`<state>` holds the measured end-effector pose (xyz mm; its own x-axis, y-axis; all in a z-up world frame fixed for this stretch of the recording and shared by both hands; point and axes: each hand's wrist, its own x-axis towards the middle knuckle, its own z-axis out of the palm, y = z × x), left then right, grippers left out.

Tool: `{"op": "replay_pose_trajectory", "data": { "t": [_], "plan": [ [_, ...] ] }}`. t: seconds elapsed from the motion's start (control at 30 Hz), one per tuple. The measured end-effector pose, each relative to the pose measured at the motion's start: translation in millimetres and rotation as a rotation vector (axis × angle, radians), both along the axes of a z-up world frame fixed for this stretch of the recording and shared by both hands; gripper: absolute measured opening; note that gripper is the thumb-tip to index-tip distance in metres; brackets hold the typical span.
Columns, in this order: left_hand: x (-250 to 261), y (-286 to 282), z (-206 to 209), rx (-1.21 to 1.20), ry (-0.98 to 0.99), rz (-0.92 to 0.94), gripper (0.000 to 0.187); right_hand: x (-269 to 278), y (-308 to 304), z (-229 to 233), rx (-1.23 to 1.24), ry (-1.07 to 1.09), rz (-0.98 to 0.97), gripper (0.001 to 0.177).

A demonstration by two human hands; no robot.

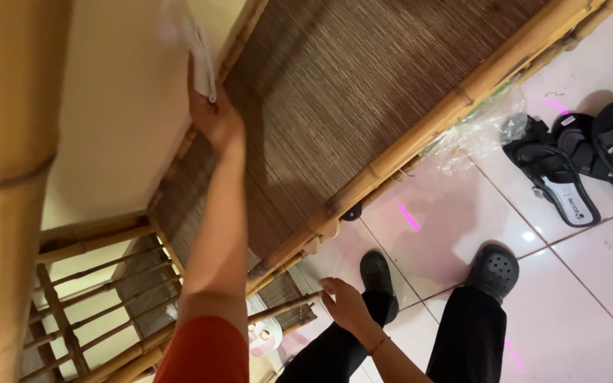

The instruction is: The person wipes down the surfaces and frame of a bamboo shoe rack using a white cloth, moving across multiple shelves.

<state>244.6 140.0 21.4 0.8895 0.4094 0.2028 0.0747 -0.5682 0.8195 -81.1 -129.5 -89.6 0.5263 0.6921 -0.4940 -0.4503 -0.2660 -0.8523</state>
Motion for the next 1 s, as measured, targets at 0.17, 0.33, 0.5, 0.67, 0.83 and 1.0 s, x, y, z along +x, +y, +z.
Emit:
{"op": "replay_pose_trajectory", "data": {
  "t": [0.17, 0.33, 0.5, 0.67, 0.83, 1.0],
  "plan": [
    [-22, 7, -52, 0.131, -0.022, 0.057, 0.05, -5, 3, -2, 0.031, -0.032, 0.007, 0.031],
    [-80, -90, -15, -0.135, 0.316, -0.447, 0.048, -13, 10, -3, 0.011, -0.051, 0.088, 0.031],
    [-93, -83, 27, -0.412, 0.483, 0.259, 0.019, -10, 13, -9, 0.0, -0.056, 0.043, 0.031],
    [-94, -57, 5, 0.166, 0.09, 0.064, 0.044, -14, 14, -7, 0.03, -0.054, 0.051, 0.031],
    [-153, -130, 4, 0.048, 0.197, -0.315, 0.057, -24, 19, -15, 0.008, -0.089, 0.056, 0.029],
    [-156, -110, -31, -0.401, 0.477, -0.052, 0.026, -25, 24, -20, 0.016, -0.05, 0.076, 0.03]
  ]
}}
